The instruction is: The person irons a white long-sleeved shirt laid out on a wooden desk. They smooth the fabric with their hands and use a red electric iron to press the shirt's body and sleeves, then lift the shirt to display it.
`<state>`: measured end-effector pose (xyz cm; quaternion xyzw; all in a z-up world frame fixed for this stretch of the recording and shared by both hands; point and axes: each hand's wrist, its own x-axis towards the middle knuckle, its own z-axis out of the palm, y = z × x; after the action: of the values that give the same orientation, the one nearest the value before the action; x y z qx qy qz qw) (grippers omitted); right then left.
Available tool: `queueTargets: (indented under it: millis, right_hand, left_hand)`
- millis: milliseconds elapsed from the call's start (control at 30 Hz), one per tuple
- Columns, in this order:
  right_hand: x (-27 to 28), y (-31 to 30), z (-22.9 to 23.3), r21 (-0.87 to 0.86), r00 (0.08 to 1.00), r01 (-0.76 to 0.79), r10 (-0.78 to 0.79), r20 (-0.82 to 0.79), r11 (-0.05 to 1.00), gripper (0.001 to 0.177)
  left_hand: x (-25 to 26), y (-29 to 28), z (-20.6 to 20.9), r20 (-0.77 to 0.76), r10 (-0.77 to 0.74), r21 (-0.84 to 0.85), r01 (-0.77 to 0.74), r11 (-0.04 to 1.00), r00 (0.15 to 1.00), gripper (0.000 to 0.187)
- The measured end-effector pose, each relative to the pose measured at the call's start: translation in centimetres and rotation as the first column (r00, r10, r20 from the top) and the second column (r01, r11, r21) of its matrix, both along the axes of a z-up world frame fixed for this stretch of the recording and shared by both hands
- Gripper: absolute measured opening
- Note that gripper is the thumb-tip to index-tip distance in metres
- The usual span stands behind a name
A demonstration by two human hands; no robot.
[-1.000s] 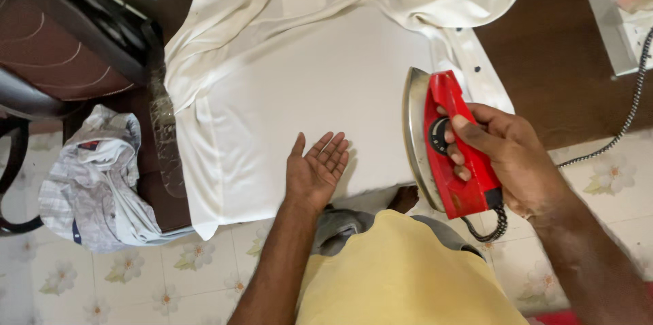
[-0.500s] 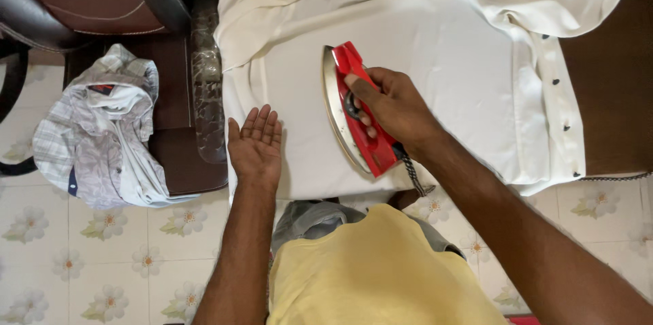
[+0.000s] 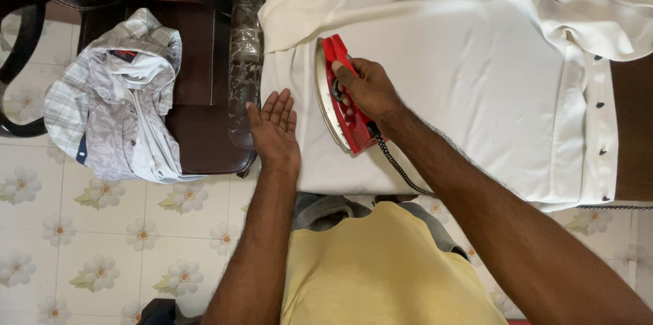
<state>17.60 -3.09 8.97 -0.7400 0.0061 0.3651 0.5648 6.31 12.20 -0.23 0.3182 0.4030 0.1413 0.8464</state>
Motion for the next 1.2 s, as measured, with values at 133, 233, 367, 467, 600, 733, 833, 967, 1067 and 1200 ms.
queueTargets:
  millis: [133,233,367,467,600,733,833,967,1067,1200]
  right_hand:
    - [-0.4,0.1,-1.2,0.027,1.0,0.019,-0.019,0.0,0.999,0.037]
    - [-0.9,0.1,-1.5,0.111,0.999,0.038,-0.037,-0.014,0.993,0.034]
    - [-1.3,0.7,-1.0,0.009,0.999,0.019,-0.02,0.042,1.0,0.037]
    - [-0.7,1.5,-0.8,-0.034,0.996,0.016,-0.013,0.09,0.999,0.04]
    - [-0.3,1.8,-0.6,-0.015,0.997,0.018,-0.017,0.074,1.0,0.039]
    - [-0.8,1.4,-0.8,-0.127,0.992,-0.015,0.031,0.126,0.992,0.046]
    - [-1.0,1.6,-1.0,-0.196,0.983,-0.005,0.041,0.177,0.981,0.047]
    - [0.2,2.1,-0.9,-0.16,0.98,0.038,-0.006,0.199,0.986,0.048]
    - [0.1,1.6,-0.9,-0.176,0.982,0.045,-0.011,0.189,0.983,0.05]
    - [-1.1,0.7,-0.9,-0.204,0.983,0.034,0.004,0.184,0.978,0.049]
  left_hand:
    - [-0.3,0.0,-0.2,-0.009,-0.047,0.036,0.048,0.998,0.999,0.074]
    - [-0.2,-0.2,0.1,-0.043,-0.081,0.074,0.084,0.994,0.996,0.075]
    - [0.1,-0.4,0.2,-0.063,-0.112,0.086,0.118,0.989,0.992,0.076]
    - [0.2,-0.2,0.1,-0.063,-0.12,0.079,0.125,0.989,0.991,0.076]
    - [0.4,-0.3,0.2,-0.107,-0.143,0.127,0.156,0.98,0.984,0.077]
    - [0.6,-0.3,0.2,-0.122,-0.138,0.115,0.152,0.982,0.983,0.077]
    - [0.6,-0.3,0.0,-0.139,-0.134,0.116,0.151,0.982,0.981,0.077]
    - [0.7,-0.2,-0.3,-0.124,-0.141,0.114,0.155,0.981,0.982,0.075]
    - [0.8,-0.3,-0.4,-0.14,-0.15,0.119,0.167,0.979,0.979,0.075]
    - [1.0,-0.1,-0.4,-0.157,-0.126,0.097,0.142,0.985,0.979,0.075]
